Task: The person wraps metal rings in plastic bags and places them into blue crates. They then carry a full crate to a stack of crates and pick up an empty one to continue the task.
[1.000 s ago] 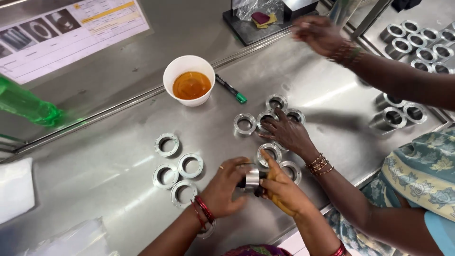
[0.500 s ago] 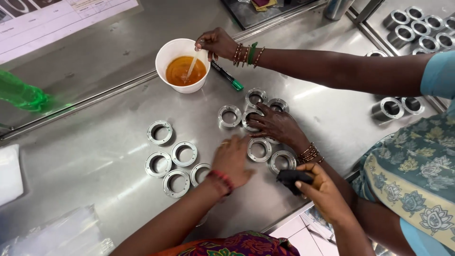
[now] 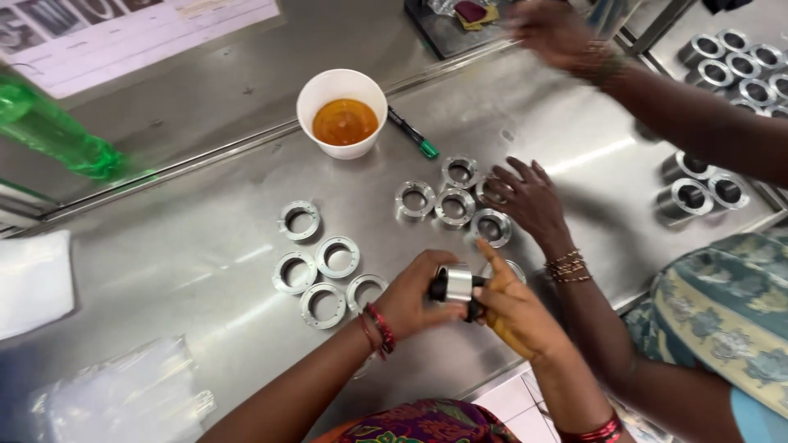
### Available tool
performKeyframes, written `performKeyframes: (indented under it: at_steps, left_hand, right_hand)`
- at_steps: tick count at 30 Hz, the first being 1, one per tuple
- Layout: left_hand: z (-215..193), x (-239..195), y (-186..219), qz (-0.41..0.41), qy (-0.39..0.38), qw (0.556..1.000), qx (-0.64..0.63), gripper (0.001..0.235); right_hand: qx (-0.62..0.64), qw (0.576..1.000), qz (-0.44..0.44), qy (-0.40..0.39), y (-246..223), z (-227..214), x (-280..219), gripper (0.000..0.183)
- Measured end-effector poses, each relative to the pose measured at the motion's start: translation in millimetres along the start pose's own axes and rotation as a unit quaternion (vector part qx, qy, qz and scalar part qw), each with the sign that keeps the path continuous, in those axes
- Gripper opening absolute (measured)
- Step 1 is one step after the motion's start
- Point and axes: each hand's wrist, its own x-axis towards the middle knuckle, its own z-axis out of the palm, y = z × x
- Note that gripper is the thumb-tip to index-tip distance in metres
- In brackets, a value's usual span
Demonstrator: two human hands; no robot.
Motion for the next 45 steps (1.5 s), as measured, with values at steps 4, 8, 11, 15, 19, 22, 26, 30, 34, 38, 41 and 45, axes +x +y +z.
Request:
performKeyframes:
  at_steps: [4,8,11,15,19,22,26,30,34,38,41,45]
  left_hand:
    - [-3.9,-9.8,15.4,0.04,0.026,0.996,0.074,0.071]
    - [3.9,-15.5,9.1,0.017,-0.017,0.999,-0.021,0.063]
    - [6.0,-14.7,7.6,0.112,-0.008,0.993,0.027,0.065]
    - [-3.6,-6.6,22.0,-0.071,-0.124,0.981,0.129,0.072]
    - [-5.8,5.7,8.8,-0.091,-0.223,0.912,0.332,0.072]
    - [-11.0,44.0,-4.3,-0.058,-0.183,0.874,0.446,0.062]
    - [-41.1,102.8,-17.3,-0.132,0.003,0.88,0.456,0.078]
    - [-50.7,122.7,-52.0,-0.166,0.0,0.911,0.377,0.075]
    - [-34.1,92.4,-72.8,-0.329,-0.02,0.917,-0.226,0.066]
    - [-34.0,35.0,-5.4,-0.057,0.06,0.994,-0.067,0.06]
    - [-24.5,12.0,3.6,0.212,0.108,0.97,0.043,0.065]
    - [-15.4,18.8,-12.7,-0.243,-0.053,0.944,-0.217,0.07]
  right_hand:
    - [0.159,0.987,-0.003,-0.028,5.6,3.6,-1.0,0.085]
    - [0.171,0.985,0.005,-0.031,-4.4,2.2,-7.0,0.082]
    - [0.162,0.986,0.014,-0.037,0.6,-0.3,-7.1,0.08]
    - [-0.082,0.996,0.031,0.01,4.5,-12.2,-7.0,0.076]
    - [-0.248,0.964,0.039,0.084,9.1,-57.3,-12.2,0.064]
    - [-0.173,0.978,0.035,0.108,3.5,-82.8,-9.2,0.054]
    - [-0.121,0.986,0.006,0.111,7.5,-83.7,23.9,0.049]
    - [-0.035,0.989,-0.062,0.13,-5.3,-52.5,66.6,0.051]
    - [-0.087,0.987,-0.097,0.096,1.2,-13.0,83.2,0.068]
    - [0.026,0.998,-0.027,-0.04,-13.7,-2.3,67.3,0.083]
    - [0.148,0.987,0.007,-0.069,-22.4,2.1,52.8,0.081]
    - [0.188,0.982,0.031,-0.019,-20.8,12.0,48.5,0.076]
